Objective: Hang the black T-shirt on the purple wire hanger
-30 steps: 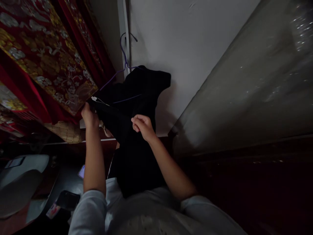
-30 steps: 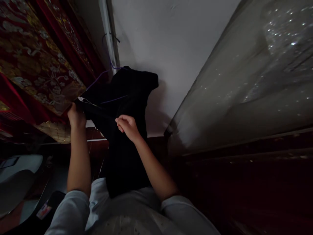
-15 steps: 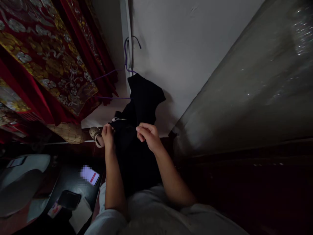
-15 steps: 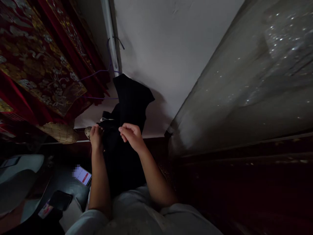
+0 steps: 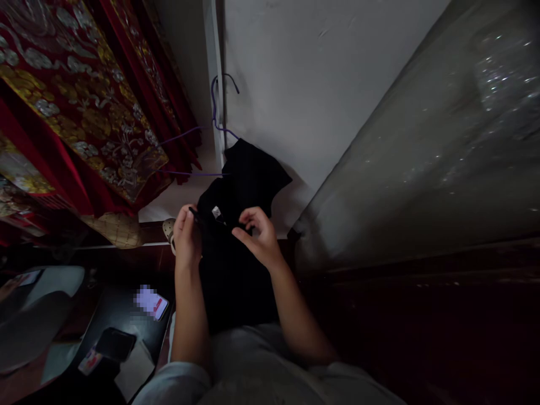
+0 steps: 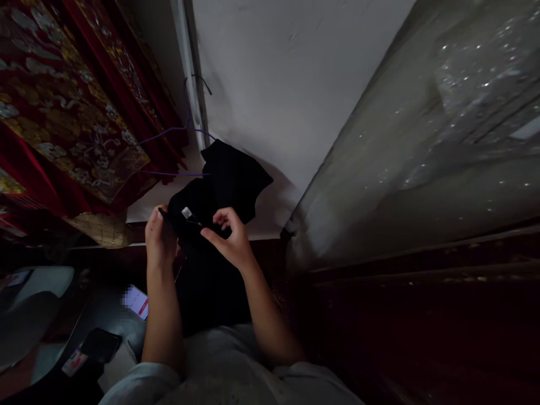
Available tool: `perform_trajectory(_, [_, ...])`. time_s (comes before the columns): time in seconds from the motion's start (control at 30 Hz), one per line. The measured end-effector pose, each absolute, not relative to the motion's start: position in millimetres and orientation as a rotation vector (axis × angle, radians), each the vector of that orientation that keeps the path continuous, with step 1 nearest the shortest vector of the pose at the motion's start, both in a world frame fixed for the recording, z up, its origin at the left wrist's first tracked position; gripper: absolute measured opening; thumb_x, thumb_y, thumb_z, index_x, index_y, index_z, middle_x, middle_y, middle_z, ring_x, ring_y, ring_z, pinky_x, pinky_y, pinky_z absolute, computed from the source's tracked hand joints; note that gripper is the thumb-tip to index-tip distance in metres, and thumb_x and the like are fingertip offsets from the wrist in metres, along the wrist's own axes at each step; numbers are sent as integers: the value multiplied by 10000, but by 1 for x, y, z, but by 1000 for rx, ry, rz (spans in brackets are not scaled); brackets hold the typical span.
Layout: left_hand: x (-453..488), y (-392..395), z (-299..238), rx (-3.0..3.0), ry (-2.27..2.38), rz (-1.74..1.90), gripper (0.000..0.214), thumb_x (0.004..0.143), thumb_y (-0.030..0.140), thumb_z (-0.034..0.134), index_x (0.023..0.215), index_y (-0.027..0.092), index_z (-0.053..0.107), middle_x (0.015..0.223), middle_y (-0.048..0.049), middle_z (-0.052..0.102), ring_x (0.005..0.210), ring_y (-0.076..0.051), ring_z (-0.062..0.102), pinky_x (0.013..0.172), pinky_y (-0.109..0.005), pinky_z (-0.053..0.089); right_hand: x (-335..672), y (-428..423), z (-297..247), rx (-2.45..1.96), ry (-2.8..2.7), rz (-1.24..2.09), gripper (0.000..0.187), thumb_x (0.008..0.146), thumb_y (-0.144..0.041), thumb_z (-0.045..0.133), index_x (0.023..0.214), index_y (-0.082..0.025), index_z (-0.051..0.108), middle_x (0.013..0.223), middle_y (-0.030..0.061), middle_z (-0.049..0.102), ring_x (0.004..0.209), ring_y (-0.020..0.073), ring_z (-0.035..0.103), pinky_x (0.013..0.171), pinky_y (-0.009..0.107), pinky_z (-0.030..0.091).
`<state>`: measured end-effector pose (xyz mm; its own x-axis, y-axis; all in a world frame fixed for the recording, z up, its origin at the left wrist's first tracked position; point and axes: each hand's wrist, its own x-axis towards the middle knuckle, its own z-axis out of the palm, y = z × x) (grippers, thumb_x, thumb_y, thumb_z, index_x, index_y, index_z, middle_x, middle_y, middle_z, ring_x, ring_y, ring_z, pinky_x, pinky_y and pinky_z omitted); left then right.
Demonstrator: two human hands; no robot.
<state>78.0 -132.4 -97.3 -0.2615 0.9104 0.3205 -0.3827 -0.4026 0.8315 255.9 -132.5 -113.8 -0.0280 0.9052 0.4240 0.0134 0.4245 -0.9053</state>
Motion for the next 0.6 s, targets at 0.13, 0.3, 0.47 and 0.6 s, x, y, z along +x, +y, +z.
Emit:
perform_trajectory(0.13, [100, -147, -81, 1415, 857, 1715, 228, 974, 458, 667, 958, 231, 681, 1037, -57, 658, 973, -189, 645, 921, -323, 535, 255, -137, -108, -791, -1646, 811, 671, 712, -513, 873, 1269, -227, 632, 1309, 127, 637, 1269, 310, 568, 1124, 457, 438])
perform_trajectory(0.3, [114, -151, -56, 1969, 995, 1742, 312, 1030, 483, 557, 1163, 236, 693, 1339, -102, 591, 1341, -257, 525, 1183, -437, 399, 249, -157, -91, -773, -1618, 1185, 371, 924, -446, 670, 1188, -186, 691, 1132, 79, 745, 1082, 258, 692, 988, 391, 547])
perform_trajectory(0.47, [91, -126, -72, 2210, 769, 1161, 642, 1075, 603, 201, 1183, 183, 675, 1149, -134, 713, 1149, -281, 666, 1035, -446, 524, 279, -161, -55, -738, -1823, 1261, 433, 808, -432, 788, 1136, -160, 717, 1100, 81, 762, 1013, 256, 726, 895, 355, 591])
perform_trajectory(0.6, [62, -105, -96, 2573, 794, 738, 437, 1047, 527, 437, 923, 177, 668, 935, -99, 729, 1009, -279, 696, 1017, -466, 524, 310, -155, -23, -828, -2014, 1177, 330, 752, -421, 832, 953, -170, 758, 904, 60, 763, 820, 239, 727, 697, 311, 585])
